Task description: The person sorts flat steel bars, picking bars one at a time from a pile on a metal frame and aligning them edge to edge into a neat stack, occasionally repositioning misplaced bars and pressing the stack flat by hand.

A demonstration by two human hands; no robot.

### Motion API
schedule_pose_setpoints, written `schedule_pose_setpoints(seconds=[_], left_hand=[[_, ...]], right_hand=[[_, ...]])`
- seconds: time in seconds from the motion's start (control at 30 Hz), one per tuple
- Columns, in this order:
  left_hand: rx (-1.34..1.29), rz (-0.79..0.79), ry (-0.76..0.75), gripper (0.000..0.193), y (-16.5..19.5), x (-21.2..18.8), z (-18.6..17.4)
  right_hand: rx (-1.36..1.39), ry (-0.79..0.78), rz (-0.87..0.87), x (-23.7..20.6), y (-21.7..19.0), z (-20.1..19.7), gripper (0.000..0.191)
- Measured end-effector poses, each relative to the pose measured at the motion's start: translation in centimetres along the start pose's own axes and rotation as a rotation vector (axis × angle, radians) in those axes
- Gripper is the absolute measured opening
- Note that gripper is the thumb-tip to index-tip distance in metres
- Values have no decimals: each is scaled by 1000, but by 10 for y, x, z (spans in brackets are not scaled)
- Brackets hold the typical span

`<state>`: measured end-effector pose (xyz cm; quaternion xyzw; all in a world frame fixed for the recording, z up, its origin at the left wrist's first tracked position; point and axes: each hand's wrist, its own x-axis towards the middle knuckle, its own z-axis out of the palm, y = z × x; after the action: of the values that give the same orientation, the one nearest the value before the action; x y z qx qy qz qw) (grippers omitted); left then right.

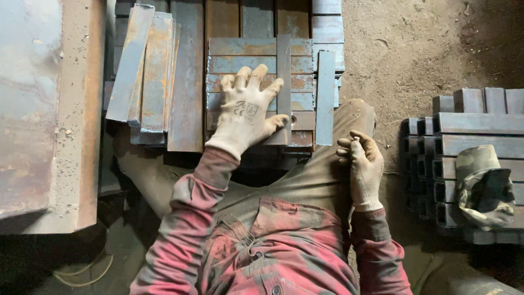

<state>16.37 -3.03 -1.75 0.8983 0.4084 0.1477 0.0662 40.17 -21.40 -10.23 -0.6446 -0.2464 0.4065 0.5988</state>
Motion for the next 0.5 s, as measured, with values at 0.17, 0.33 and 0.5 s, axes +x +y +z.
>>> schedule_pose_setpoints(seconds=[0.17,0.33,0.5], left_hand=[[113,-89,-232,83,5,23,1],[170,-88,-287,88,9,26,2],[204,-34,-399,91,6,35,3]], right_hand=[[22,36,4,-3,-5,2,27],[-246,12,-403,3,-19,18,22],[-170,-113,-477,39,-60,48,15]])
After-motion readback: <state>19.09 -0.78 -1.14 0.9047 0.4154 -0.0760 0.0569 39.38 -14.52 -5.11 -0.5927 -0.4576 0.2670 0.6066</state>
